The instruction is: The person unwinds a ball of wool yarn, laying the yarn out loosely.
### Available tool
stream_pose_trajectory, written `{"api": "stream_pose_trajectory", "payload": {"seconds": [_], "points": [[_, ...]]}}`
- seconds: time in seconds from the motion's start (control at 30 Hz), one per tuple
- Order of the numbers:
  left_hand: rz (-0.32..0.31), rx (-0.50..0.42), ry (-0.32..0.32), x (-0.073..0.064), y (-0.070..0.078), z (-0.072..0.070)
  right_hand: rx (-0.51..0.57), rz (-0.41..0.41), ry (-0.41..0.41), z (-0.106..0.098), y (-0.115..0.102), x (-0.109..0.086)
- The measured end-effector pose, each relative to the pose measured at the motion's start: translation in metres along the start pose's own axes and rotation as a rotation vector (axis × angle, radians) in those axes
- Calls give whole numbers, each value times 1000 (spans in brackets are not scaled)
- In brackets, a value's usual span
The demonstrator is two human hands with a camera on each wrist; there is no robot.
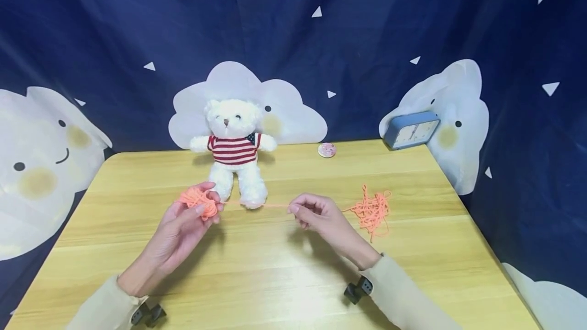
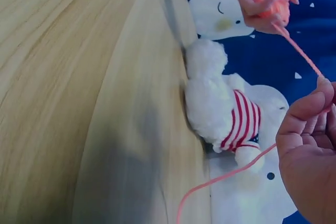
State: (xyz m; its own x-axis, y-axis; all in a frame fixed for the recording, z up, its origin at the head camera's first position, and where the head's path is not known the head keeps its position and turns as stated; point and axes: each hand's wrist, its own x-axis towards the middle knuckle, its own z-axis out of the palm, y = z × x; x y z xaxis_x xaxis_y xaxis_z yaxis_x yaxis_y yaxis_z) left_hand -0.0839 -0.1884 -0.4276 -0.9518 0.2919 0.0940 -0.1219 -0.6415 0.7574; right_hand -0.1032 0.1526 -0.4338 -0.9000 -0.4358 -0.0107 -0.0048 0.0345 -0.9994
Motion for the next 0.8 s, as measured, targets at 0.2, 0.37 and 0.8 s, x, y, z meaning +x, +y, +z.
{"api": "stream_pose_trajectory", "payload": {"seconds": [0.2,0.37,0.8], "points": [[33,37,78,-2,1,-2,85,-32,111,-13,-4,-4],[40,28,117,-5,2,-4,218,-115,211,-28,-6,-7],[54,106,206,-4,3,-7,305,-219,349,-62,-6,-24]]}}
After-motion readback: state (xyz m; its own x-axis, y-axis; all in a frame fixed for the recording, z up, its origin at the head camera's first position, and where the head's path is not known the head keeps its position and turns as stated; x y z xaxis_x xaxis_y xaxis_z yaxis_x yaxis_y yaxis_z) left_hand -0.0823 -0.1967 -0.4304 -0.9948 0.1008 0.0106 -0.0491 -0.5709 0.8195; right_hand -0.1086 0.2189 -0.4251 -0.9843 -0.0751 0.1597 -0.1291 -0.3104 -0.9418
